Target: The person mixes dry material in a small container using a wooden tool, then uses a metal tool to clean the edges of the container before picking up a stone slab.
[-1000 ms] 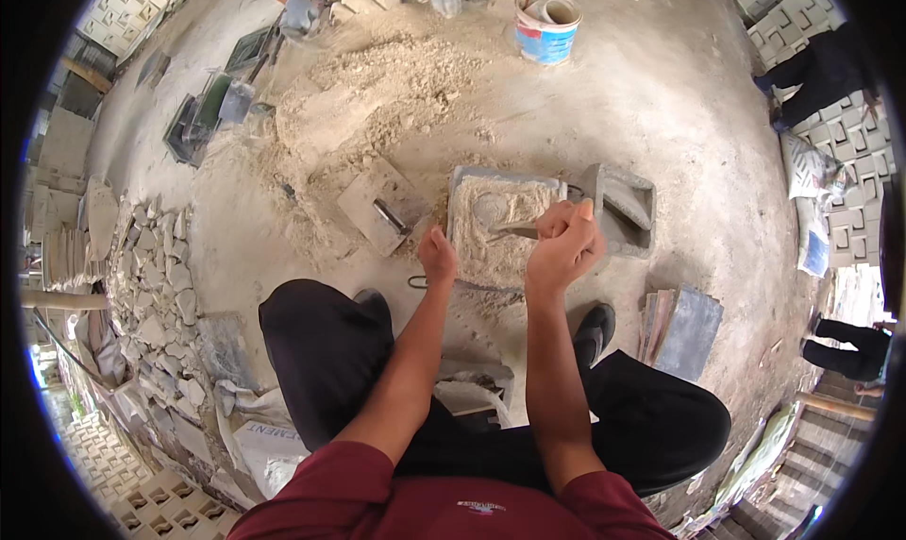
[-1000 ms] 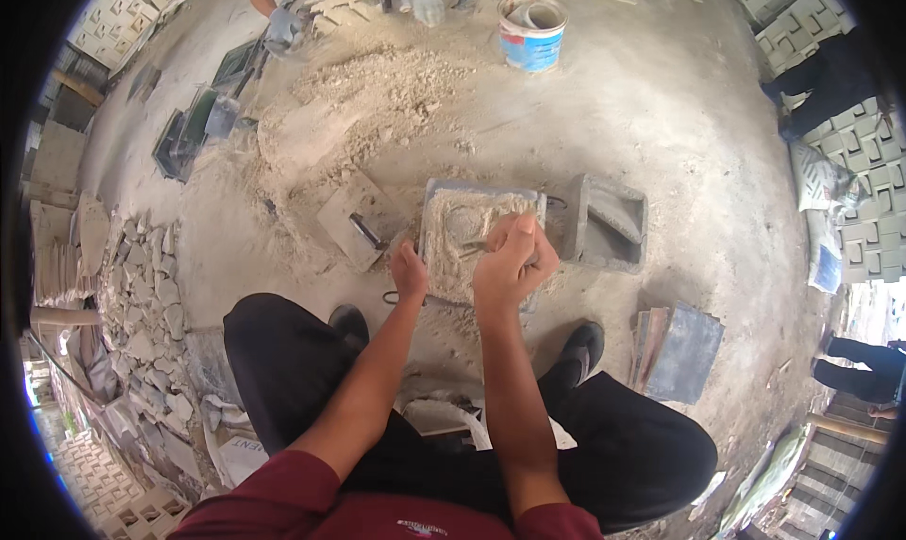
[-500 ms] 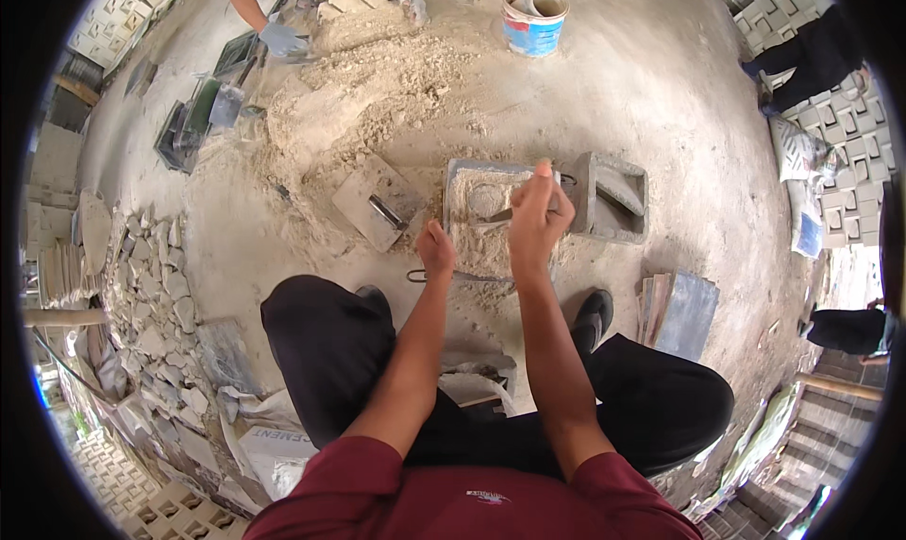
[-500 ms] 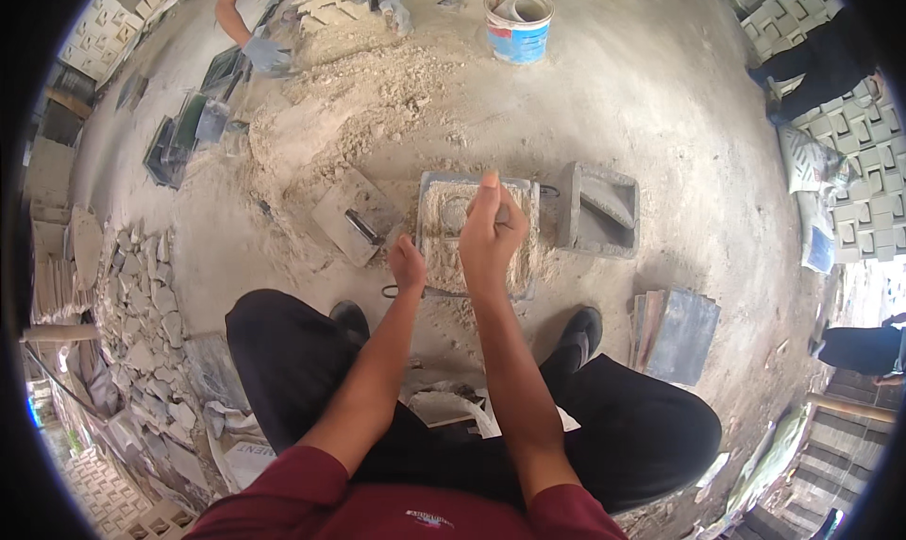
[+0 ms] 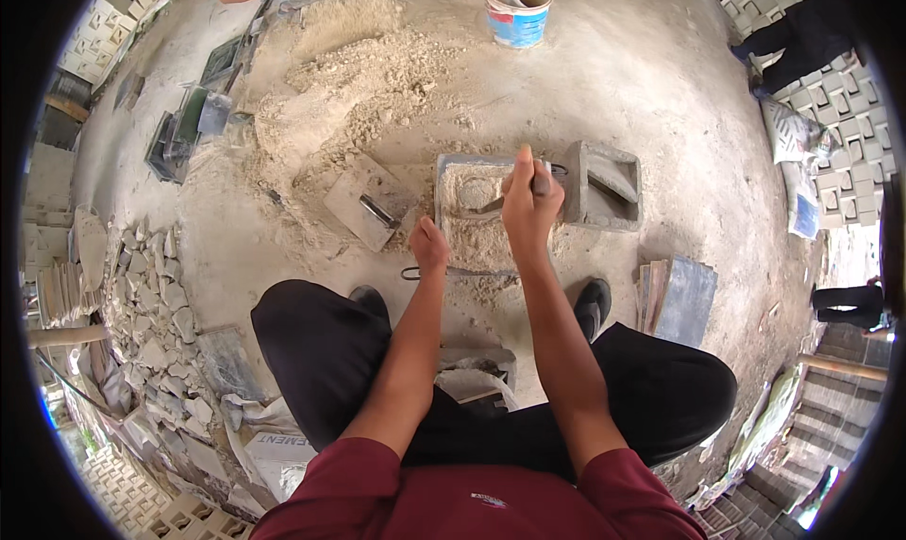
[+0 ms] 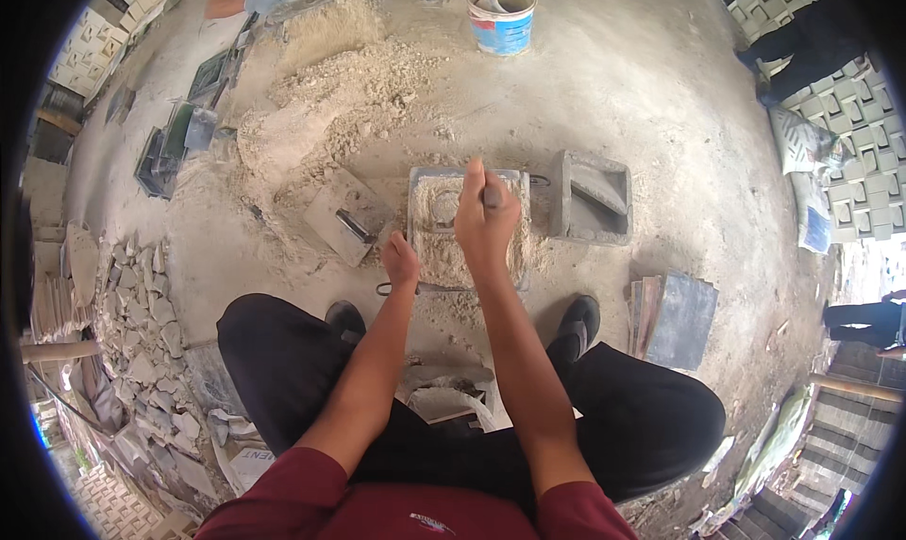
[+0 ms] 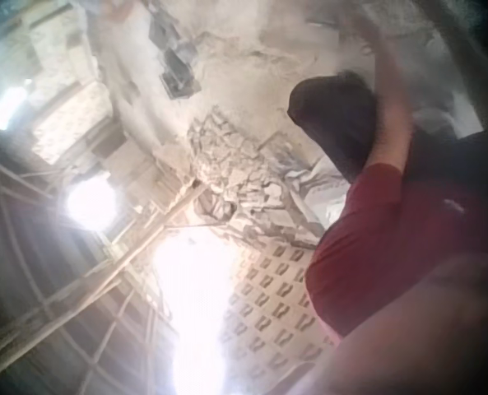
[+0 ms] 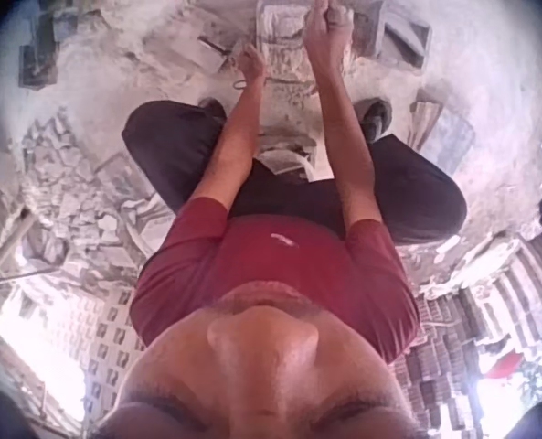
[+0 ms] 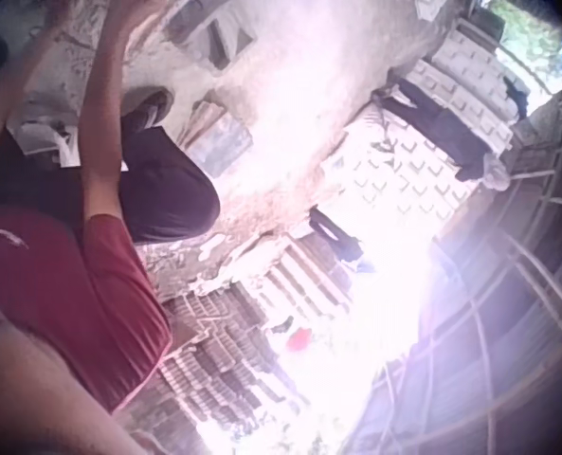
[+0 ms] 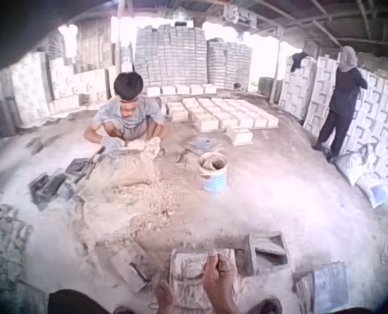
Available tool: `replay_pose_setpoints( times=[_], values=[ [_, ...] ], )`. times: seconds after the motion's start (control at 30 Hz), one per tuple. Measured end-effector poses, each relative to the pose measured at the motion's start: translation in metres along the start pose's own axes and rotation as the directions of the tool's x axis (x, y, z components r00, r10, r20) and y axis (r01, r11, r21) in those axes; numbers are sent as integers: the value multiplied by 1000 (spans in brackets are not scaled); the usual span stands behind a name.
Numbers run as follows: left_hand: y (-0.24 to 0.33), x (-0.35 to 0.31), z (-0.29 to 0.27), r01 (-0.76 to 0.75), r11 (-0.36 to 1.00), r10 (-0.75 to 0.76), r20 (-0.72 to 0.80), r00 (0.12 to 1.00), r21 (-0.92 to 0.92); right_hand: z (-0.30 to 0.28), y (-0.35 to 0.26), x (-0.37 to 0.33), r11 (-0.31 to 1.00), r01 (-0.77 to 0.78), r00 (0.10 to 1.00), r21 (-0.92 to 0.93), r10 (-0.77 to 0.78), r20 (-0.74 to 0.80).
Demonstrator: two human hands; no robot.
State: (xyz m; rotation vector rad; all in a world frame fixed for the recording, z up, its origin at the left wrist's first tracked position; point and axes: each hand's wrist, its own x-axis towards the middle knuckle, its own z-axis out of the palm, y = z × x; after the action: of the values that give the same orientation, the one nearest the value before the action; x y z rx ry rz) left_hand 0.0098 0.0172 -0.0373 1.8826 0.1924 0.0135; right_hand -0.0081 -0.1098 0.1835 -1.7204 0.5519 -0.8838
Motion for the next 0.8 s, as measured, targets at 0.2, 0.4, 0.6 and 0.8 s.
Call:
replay_pose_setpoints(
  times=[0.2, 0.4, 0.6, 0.8],
  values=[
    [10, -2, 2, -2, 999, 4, -32, 999, 35, -30, -58, 14, 985, -45, 948, 169, -11, 318],
    [6, -1, -2, -32, 997, 32, -7, 999, 67, -34, -72, 15, 922, 168, 945, 349, -251, 208],
    [6, -4, 7, -39, 998, 38, 13, 999, 49, -25, 1, -13, 962, 18, 992, 271, -51, 114],
    [-13, 3, 3, -28, 997, 30, -25, 999, 73, -23, -37, -5, 831, 286, 958, 478, -262, -117]
  ],
)
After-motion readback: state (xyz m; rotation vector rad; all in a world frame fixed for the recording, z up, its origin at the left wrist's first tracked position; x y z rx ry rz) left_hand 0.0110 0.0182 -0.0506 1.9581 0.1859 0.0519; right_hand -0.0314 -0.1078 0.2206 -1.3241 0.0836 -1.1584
